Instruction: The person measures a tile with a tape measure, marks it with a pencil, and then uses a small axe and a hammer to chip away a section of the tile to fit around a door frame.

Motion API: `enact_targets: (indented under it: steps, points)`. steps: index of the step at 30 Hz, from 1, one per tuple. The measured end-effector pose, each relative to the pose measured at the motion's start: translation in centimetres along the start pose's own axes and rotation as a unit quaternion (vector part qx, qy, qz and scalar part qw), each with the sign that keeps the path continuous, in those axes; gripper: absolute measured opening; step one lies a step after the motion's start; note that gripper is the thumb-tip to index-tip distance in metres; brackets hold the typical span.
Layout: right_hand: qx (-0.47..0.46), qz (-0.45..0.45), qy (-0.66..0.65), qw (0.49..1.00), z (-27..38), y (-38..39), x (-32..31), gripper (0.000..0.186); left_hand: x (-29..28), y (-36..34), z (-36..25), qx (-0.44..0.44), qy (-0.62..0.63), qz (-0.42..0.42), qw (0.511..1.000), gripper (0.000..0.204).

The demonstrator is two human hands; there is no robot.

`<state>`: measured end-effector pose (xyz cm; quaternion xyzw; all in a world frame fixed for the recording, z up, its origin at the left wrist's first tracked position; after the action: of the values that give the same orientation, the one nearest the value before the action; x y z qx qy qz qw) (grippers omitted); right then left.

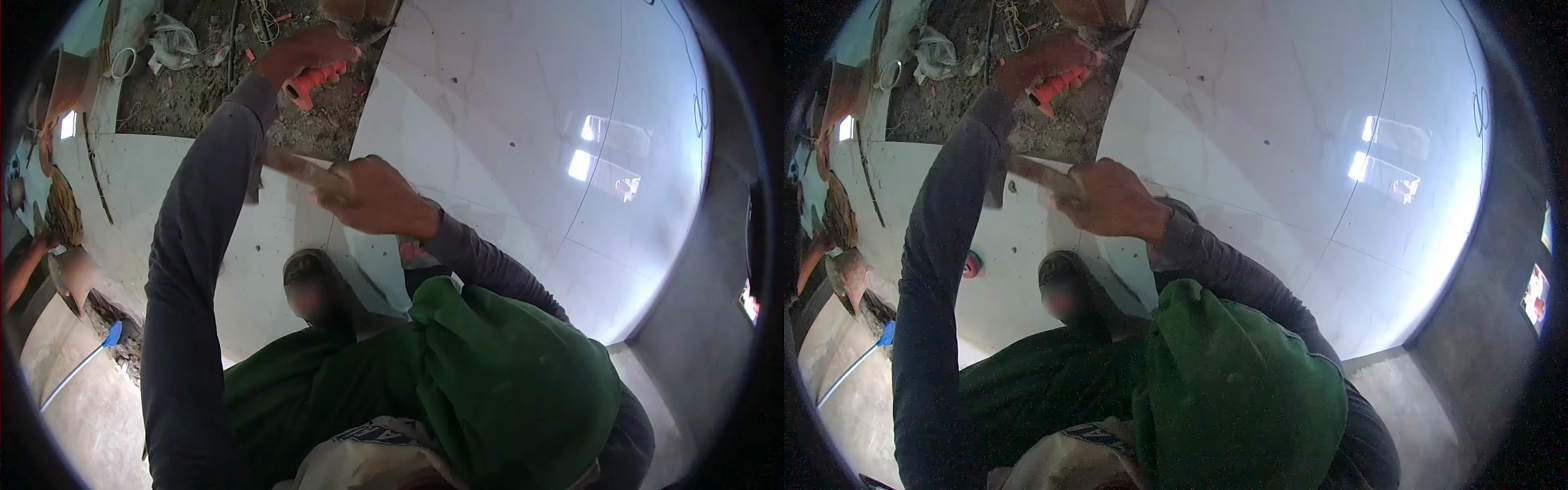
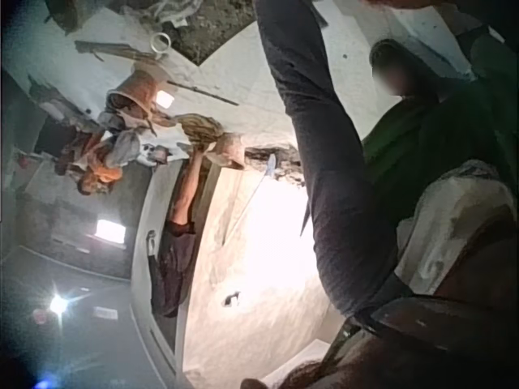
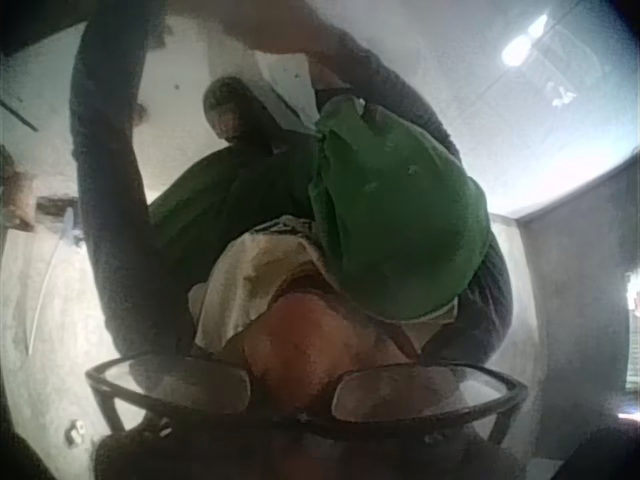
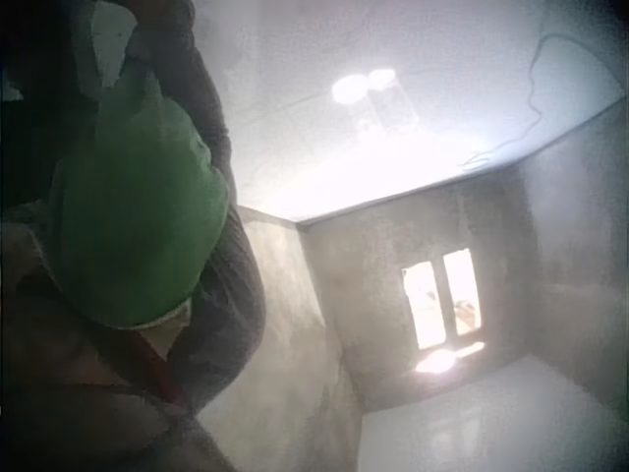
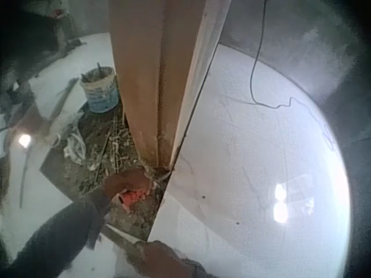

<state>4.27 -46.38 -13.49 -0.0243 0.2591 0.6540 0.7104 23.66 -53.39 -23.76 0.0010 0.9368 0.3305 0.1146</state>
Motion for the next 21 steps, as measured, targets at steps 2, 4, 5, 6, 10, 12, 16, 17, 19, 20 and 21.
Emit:
enact_targets:
  steps: [2, 4, 5, 6, 10, 12, 16, 17, 19, 20, 21]
  points:
    - [0.004, 0.014, -0.033, 0.999, -0.4, 0.3, 0.1, 0.038, -0.1, -0.2, -0.7, 0.018, 0.036, -0.046, 0.998, 0.032]
    - [0.047, -0.071, 0.018, 0.996, -1.6, 0.4, -0.9, 0.037, -0.2, -0.6, -0.7, -0.004, 0.013, -0.041, 0.999, 0.032]
    - [0.047, -0.072, 0.019, 0.996, -1.7, 0.5, -1.1, 0.037, -0.2, -0.6, -0.7, -0.028, -0.01, -0.038, 0.999, 0.032]
    - [0.033, -0.017, 0.035, 0.999, -1.6, 0.5, -0.4, 0.038, -0.1, -0.9, -0.6, -0.026, -0.01, -0.038, 0.999, 0.032]
    - [0.133, -0.036, -0.105, 0.985, -1.6, 0.5, -1.3, 0.037, -0.3, -1.0, 1.5, -0.042, -0.014, -0.052, 0.998, 0.032]
    - [0.116, -0.044, -0.068, 0.99, -2.4, 0.8, -0.9, 0.037, 0.5, -0.8, 1.0, -0.025, -0.019, -0.062, 0.998, 0.032]
    - [0.097, 0.006, -0.05, 0.994, -2.9, 2.5, -0.5, 0.036, 0.5, 1.6, 2.1, -0.029, 0.013, -0.085, 0.996, 0.034]
    - [0.099, 0.006, -0.052, 0.994, -3.2, 3.0, -0.4, 0.036, 0.6, 2.4, 3.0, -0.051, 0.091, -0.097, 0.99, 0.035]
    - [0.097, 0.009, -0.067, 0.993, -3.5, 3.5, 0.2, 0.036, 1.2, 3.0, 2.1, -0.033, 0.093, -0.105, 0.99, 0.034]
    - [0.096, 0.01, -0.069, 0.993, -3.8, 3.5, 0.7, 0.036, 1.3, 3.2, 1.1, -0.014, 0.095, -0.115, 0.989, 0.033]
    - [0.098, 0.015, -0.06, 0.993, -4.2, 3.5, 1.2, 0.036, 1.6, 2.8, 0.8, -0.016, 0.094, -0.115, 0.989, 0.033]
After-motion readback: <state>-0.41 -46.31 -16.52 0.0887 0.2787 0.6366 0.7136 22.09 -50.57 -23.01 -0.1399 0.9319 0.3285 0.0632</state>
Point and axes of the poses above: each hand's wrist, its own y-axis away from the middle knuckle, its own x-axis out of the palm, z = x × y, the point moved 9 cm from there along -y, towards the middle knuckle, and after that the axes turned 1 degree about -x, right-handed, at the moved point
